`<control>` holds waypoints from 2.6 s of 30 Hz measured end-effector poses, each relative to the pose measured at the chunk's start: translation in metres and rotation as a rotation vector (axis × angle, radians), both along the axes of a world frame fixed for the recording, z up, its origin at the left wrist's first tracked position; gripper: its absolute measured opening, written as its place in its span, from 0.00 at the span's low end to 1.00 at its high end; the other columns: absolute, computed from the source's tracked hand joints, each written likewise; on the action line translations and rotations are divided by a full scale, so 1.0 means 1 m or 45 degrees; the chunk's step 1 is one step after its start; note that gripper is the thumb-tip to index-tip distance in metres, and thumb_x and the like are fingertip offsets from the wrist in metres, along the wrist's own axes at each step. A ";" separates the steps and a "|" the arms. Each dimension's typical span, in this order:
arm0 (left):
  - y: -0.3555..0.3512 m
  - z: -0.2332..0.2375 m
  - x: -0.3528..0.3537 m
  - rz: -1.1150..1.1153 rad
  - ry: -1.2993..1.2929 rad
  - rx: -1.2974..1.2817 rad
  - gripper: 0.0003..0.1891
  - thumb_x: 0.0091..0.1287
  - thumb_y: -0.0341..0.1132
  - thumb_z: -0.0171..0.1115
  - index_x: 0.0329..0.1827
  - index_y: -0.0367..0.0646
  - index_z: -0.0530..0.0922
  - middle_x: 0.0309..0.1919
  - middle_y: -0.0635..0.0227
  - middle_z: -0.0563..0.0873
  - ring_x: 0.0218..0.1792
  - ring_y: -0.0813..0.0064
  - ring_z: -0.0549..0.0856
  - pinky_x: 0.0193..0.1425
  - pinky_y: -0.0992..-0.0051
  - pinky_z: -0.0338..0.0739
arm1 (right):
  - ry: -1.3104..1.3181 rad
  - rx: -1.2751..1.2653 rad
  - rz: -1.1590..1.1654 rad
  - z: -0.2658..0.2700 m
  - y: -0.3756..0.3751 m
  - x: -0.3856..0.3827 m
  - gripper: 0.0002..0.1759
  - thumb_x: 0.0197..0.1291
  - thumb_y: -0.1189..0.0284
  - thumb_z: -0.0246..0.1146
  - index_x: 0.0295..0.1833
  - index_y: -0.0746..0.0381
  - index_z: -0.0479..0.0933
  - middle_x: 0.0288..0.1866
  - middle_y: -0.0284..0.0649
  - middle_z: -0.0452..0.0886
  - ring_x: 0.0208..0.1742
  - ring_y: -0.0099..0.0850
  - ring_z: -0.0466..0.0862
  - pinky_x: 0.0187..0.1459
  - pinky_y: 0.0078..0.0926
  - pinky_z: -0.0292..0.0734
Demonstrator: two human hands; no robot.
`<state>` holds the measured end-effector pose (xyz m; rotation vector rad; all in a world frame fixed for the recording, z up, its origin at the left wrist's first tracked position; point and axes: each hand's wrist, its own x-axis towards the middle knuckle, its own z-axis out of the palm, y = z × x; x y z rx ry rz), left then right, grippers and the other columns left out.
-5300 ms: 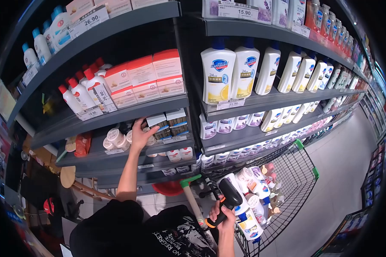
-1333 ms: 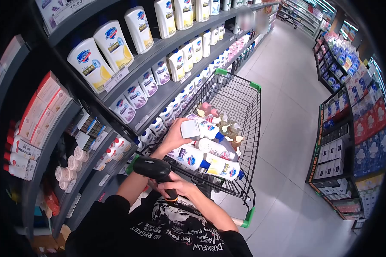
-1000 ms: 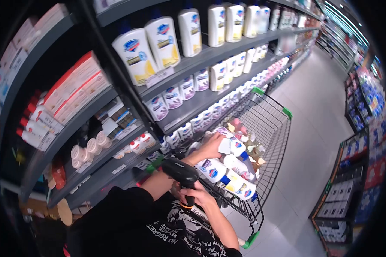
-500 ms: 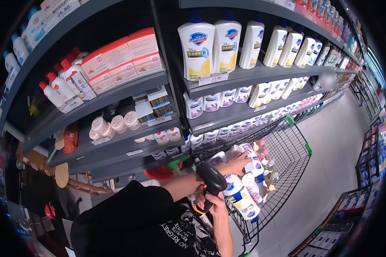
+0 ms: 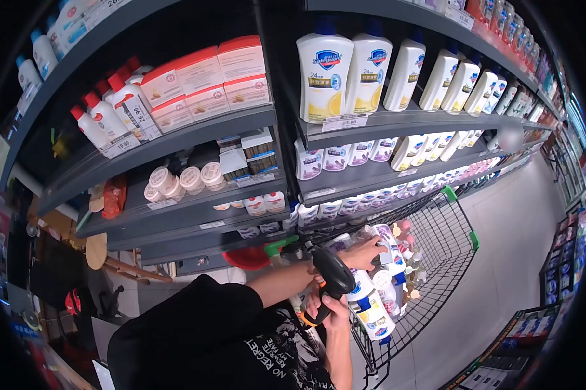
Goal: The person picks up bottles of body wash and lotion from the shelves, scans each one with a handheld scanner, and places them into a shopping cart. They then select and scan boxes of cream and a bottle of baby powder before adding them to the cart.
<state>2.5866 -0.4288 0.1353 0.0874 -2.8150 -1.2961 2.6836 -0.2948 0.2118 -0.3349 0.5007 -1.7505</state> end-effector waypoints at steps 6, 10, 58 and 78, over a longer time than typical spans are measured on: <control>-0.001 0.000 0.008 0.154 0.204 0.029 0.33 0.49 0.27 0.71 0.62 0.42 0.72 0.61 0.50 0.65 0.62 0.47 0.72 0.64 0.61 0.70 | 0.007 -0.032 -0.008 -0.001 -0.001 -0.001 0.28 0.54 0.70 0.63 0.59 0.66 0.64 0.24 0.40 0.68 0.18 0.30 0.70 0.21 0.27 0.67; -0.023 0.007 0.024 0.217 0.343 0.128 0.29 0.51 0.27 0.70 0.59 0.41 0.73 0.60 0.52 0.67 0.61 0.50 0.72 0.65 0.64 0.70 | -0.003 -0.025 -0.027 -0.002 -0.001 -0.001 0.27 0.54 0.70 0.62 0.59 0.66 0.64 0.24 0.40 0.67 0.18 0.29 0.69 0.20 0.27 0.67; -0.128 0.134 0.170 1.260 1.270 0.313 0.29 0.57 0.31 0.69 0.61 0.37 0.68 0.50 0.53 0.78 0.50 0.69 0.79 0.52 0.74 0.75 | -0.035 0.082 -0.055 -0.008 0.001 -0.004 0.25 0.54 0.71 0.63 0.59 0.63 0.68 0.25 0.40 0.68 0.20 0.32 0.71 0.23 0.30 0.67; -0.080 0.102 0.196 0.568 0.743 2.593 0.33 0.66 0.64 0.50 0.59 0.44 0.74 0.49 0.59 0.80 0.48 0.65 0.79 0.54 0.65 0.72 | -0.069 -0.018 0.015 -0.002 0.003 -0.002 0.26 0.55 0.74 0.63 0.60 0.65 0.67 0.29 0.40 0.71 0.24 0.30 0.75 0.28 0.27 0.71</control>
